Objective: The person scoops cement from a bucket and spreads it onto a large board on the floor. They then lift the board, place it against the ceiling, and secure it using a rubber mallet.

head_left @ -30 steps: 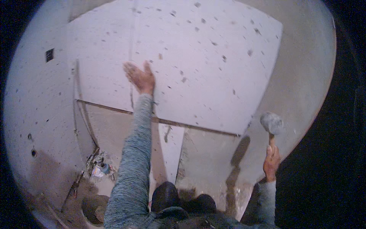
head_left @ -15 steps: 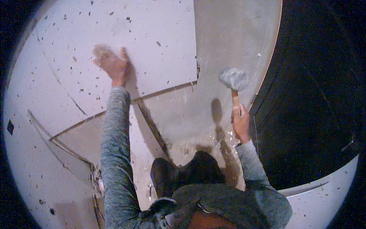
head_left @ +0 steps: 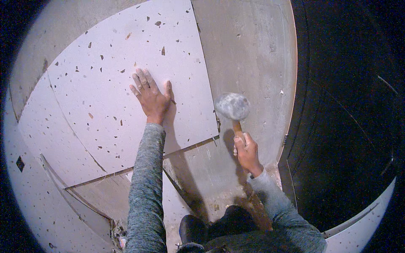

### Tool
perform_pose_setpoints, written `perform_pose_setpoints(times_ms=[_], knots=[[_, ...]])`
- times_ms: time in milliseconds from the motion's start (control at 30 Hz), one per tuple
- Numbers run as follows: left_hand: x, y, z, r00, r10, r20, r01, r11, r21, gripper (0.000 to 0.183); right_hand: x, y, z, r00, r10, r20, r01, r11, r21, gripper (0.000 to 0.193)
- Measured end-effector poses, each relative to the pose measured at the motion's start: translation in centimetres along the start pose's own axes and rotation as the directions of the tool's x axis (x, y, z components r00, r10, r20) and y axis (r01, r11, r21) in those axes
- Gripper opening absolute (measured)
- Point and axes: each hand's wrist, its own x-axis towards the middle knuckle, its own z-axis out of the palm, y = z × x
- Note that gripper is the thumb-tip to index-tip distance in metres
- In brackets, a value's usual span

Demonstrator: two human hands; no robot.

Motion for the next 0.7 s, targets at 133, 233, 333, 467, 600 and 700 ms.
perform_pose_setpoints(times_ms=[133,233,333,467,600,700], knots=[[0.1,-0.4,0.1,1.0,0.003,0.016,-0.004,1.0,0.014,0.087,4.6,-3.5,-0.1,0.99,-0.143,-0.002,0.141,0.979,-0.143,0.029],[0.1,-0.1,0.1,1.0,0.006,0.004,-0.006,1.0,0.013,0.088,8.6,-8.4,0.1,0.872,-0.458,-0.172,0.438,0.888,-0.14,0.024],[-0.3,-0.5,0.1,1.0,0.004,0.024,-0.005,1.0,0.026,0.088,12.6,-10.6,2.5,0.682,-0.623,-0.383,0.626,0.768,-0.135,0.028],[-0.1,-0.3,0.2,1.0,0.004,-0.005,-0.004,1.0,0.005,0.088,19.2,-11.6,5.6,0.565,-0.759,-0.325,0.609,0.649,-0.456,0.031],[-1.0,-0.6,0.0,1.0,0.013,-0.01,-0.013,1.0,-0.001,0.086,19.2,-12.8,5.7,0.851,-0.511,-0.124,0.421,0.803,-0.421,0.031],[-0.5,-0.7,0.3,0.999,0.02,-0.051,-0.022,0.999,-0.03,0.085,17.5,-17.3,3.8,0.568,-0.778,-0.268,0.692,0.628,-0.356,0.019]])
